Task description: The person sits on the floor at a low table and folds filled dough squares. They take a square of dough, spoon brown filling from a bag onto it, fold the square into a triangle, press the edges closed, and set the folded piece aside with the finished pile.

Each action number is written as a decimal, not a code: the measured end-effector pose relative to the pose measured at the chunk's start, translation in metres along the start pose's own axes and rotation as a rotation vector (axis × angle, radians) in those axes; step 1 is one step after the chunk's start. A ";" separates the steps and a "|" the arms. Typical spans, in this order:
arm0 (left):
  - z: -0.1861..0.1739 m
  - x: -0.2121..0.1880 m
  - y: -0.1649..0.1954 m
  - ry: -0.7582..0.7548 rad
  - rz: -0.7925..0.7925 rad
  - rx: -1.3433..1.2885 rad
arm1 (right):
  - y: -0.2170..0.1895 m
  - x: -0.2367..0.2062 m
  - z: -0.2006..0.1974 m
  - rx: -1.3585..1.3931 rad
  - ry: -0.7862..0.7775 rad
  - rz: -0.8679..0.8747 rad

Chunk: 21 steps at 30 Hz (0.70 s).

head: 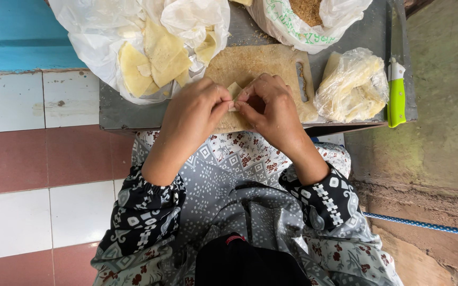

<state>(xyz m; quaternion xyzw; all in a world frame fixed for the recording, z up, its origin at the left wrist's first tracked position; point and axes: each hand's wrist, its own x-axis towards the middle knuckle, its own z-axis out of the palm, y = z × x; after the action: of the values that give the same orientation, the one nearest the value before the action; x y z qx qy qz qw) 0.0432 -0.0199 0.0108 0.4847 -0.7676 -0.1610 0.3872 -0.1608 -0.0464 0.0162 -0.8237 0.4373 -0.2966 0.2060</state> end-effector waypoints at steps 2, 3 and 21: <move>-0.004 -0.006 0.000 0.010 0.097 0.025 | 0.000 -0.001 -0.002 0.033 -0.021 -0.066; -0.007 -0.010 -0.001 0.002 0.131 0.026 | -0.001 -0.002 -0.005 0.015 -0.028 -0.128; 0.002 0.001 0.004 0.012 -0.011 0.036 | -0.002 0.000 -0.003 -0.045 -0.021 -0.137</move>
<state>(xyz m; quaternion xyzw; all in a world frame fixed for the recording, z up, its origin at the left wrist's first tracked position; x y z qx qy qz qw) 0.0388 -0.0189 0.0128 0.4967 -0.7653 -0.1464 0.3825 -0.1618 -0.0452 0.0195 -0.8591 0.3841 -0.2915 0.1712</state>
